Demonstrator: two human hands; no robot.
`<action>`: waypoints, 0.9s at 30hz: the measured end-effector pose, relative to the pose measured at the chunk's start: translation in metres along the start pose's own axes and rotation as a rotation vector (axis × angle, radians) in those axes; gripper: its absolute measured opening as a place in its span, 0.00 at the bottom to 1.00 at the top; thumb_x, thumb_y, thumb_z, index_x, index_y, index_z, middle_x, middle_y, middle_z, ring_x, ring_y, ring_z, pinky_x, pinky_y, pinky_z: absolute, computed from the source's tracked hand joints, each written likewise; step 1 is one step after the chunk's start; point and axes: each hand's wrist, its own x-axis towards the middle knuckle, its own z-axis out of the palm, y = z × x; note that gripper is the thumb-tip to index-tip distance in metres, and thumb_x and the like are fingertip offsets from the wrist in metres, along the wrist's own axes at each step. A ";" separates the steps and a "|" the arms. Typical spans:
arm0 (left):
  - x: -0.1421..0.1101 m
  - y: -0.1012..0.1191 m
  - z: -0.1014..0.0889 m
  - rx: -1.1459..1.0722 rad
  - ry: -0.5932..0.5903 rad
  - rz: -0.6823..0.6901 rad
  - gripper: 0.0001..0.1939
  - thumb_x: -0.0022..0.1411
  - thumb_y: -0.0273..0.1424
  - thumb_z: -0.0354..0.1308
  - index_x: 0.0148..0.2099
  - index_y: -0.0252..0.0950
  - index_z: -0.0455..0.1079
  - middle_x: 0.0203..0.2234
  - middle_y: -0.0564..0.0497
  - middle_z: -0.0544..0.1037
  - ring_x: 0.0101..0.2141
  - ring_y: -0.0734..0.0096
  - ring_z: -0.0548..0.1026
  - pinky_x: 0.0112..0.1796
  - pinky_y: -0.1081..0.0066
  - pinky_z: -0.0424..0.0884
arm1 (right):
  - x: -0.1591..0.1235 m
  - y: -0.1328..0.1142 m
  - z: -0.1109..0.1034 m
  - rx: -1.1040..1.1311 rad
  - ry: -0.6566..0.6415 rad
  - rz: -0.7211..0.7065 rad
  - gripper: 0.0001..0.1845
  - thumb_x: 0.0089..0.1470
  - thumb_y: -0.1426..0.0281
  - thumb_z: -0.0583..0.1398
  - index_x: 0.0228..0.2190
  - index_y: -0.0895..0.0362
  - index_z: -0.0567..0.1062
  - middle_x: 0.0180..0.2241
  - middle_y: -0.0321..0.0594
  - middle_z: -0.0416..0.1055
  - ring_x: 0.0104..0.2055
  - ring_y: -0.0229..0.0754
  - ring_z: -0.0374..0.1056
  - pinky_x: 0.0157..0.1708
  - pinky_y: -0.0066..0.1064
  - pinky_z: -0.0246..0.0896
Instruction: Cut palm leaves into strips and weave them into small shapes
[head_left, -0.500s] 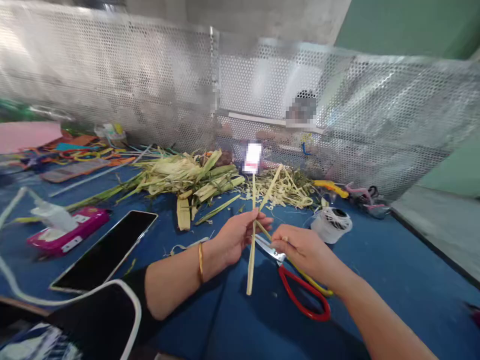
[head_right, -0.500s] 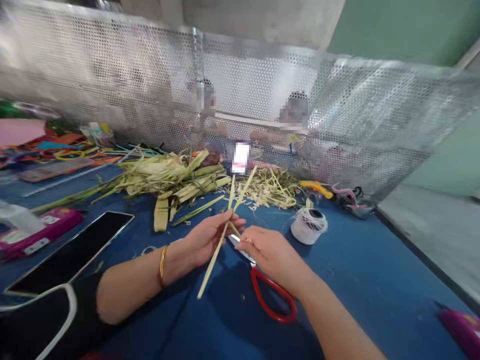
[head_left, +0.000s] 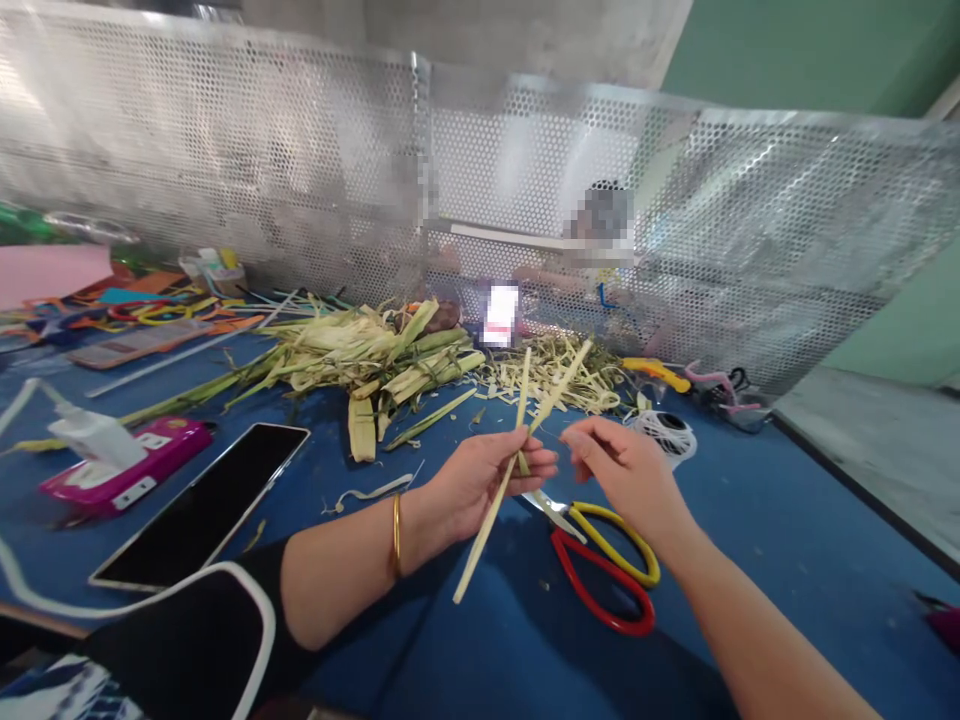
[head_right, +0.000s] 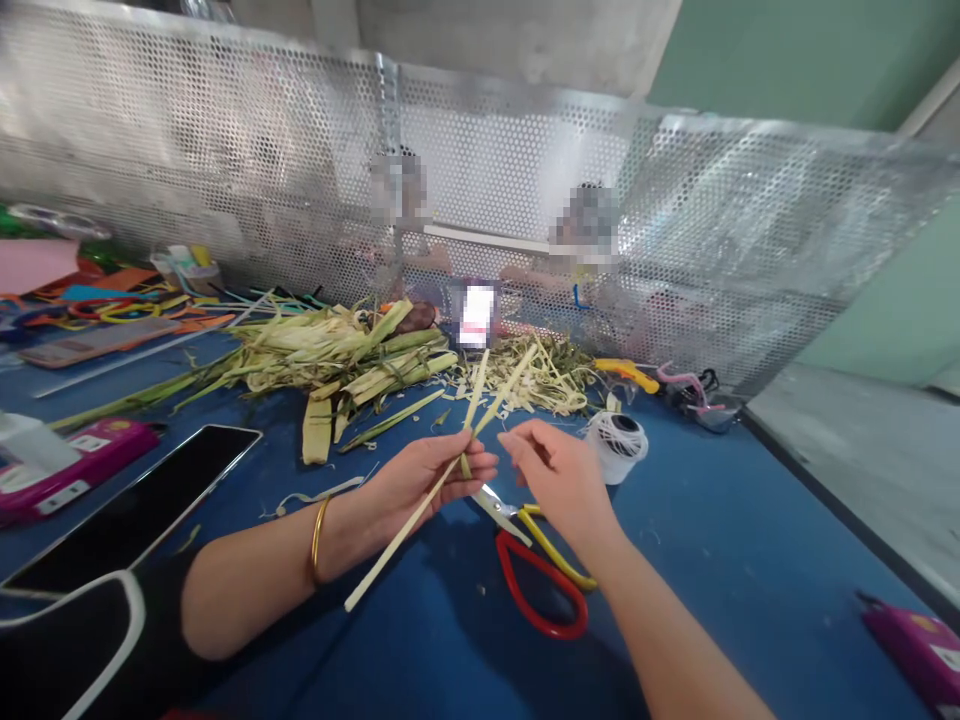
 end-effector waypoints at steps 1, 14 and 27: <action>-0.001 -0.003 0.000 0.028 -0.026 -0.006 0.12 0.64 0.30 0.52 0.30 0.29 0.70 0.25 0.45 0.78 0.27 0.73 0.77 0.36 0.72 0.73 | 0.001 -0.001 0.003 0.107 0.024 0.023 0.14 0.52 0.58 0.56 0.28 0.56 0.73 0.22 0.35 0.70 0.24 0.37 0.65 0.26 0.28 0.59; -0.007 -0.011 0.001 0.163 -0.217 -0.101 0.07 0.59 0.27 0.57 0.34 0.27 0.75 0.28 0.43 0.80 0.28 0.73 0.77 0.33 0.76 0.72 | 0.002 0.013 0.024 0.438 -0.041 0.415 0.23 0.42 0.51 0.61 0.15 0.54 0.59 0.12 0.27 0.54 0.15 0.31 0.49 0.16 0.26 0.43; 0.001 0.003 -0.001 -0.104 -0.013 0.039 0.08 0.62 0.26 0.53 0.36 0.30 0.73 0.35 0.44 0.79 0.25 0.78 0.75 0.16 0.83 0.61 | -0.007 -0.002 0.024 0.249 -0.309 0.132 0.15 0.55 0.57 0.52 0.33 0.55 0.70 0.30 0.38 0.72 0.32 0.42 0.69 0.34 0.33 0.64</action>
